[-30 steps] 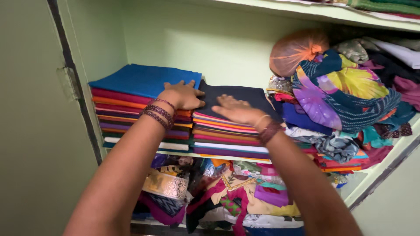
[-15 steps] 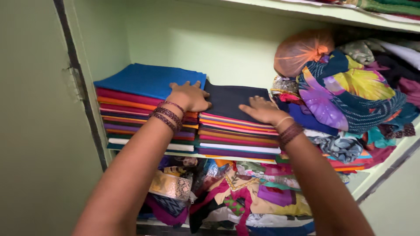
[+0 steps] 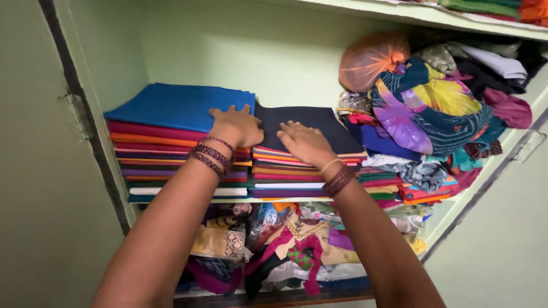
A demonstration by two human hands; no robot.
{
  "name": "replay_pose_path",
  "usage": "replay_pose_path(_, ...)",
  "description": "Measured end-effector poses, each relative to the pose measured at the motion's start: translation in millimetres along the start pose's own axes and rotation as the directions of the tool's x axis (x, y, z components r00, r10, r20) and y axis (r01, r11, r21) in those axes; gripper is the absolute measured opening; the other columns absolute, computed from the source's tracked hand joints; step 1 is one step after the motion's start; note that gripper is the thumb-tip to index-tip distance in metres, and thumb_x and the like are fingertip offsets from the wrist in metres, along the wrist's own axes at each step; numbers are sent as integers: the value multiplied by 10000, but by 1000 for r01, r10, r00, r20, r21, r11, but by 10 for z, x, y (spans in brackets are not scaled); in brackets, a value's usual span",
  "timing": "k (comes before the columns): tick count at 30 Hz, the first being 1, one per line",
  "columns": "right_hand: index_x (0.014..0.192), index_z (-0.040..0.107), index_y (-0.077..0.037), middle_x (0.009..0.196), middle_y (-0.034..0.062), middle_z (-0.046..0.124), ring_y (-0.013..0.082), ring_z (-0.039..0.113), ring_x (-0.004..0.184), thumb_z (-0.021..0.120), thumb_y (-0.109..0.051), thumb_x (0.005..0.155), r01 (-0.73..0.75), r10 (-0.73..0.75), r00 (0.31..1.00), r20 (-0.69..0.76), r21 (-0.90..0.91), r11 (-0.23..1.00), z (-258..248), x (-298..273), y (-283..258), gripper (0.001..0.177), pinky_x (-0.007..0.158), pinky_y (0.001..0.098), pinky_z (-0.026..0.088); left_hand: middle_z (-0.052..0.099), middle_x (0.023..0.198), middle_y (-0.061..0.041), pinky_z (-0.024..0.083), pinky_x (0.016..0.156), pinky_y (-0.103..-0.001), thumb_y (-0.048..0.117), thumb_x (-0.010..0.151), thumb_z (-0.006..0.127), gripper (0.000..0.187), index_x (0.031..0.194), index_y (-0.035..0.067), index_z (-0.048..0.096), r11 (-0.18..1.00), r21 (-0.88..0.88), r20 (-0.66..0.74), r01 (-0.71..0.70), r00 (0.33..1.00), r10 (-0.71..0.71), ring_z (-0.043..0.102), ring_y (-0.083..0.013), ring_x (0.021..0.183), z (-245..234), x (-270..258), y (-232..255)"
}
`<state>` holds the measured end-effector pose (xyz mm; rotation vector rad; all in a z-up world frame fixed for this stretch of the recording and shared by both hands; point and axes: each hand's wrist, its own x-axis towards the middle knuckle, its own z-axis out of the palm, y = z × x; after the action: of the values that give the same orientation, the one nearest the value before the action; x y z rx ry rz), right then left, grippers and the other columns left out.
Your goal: The person repeatedly picks up folded fabric pieces from a table by hand, carries them to a cupboard, and stacks them onto the shelves.
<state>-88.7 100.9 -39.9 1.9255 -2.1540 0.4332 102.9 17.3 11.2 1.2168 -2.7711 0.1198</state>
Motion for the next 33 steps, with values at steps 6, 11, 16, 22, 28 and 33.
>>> replay_pose_path(6,1297,693,-150,1406,102,614,308,544,1328,350,-438,1004,-215,203,940,-274,-17,976,-14,-320,190,535,1102,542,372,323,1651,-65,190,1123,-802,428,998,427,491,1431,275,601,998,1,-58,-65,996,65,325,-383,1499,-31,-118,-7)
replay_pose_path(11,1167,732,-65,1243,113,727,291,655,1217,476,-318,1045,-252,147,814,-562,-112,961,116,-628,271,380,1130,502,433,408,1587,-91,201,1111,-811,401,1000,454,486,1378,163,646,995,-19,-70,-100,993,98,378,-393,1459,-31,-92,-7)
replay_pose_path(16,1245,675,1,1288,186,684,349,608,1254,517,-270,1033,-122,-42,757,-652,-203,972,151,-969,67,379,1128,533,395,669,1340,-112,406,1062,-649,458,1054,430,495,1181,113,761,983,-49,-289,-180,944,158,605,-336,1288,118,-167,-61)
replay_pose_path(22,1450,496,54,1469,252,528,418,497,1370,543,-260,1024,-26,-92,763,-639,-173,985,323,-1573,-287,531,1139,522,362,682,1287,-129,368,1120,-618,391,1034,518,405,1205,108,752,942,4,-806,-337,556,202,597,-347,1279,578,-519,-9)
replay_pose_path(28,1523,459,20,1547,283,470,441,448,1427,520,-259,1084,128,5,904,-427,281,951,700,-2903,-197,523,1149,474,362,338,1697,-77,241,1224,-607,263,942,578,591,1514,123,532,989,103,-795,-109,588,148,301,-343,1559,1218,-1123,90)
replay_pose_path(33,1412,584,-30,1378,191,632,351,626,1140,630,-278,996,-259,378,916,-135,521,813,853,-4333,-3,487,957,413,506,216,1646,-243,243,1128,-648,378,881,624,755,1532,52,427,886,-275,-675,-373,731,98,232,-456,1502,2092,-1583,295)
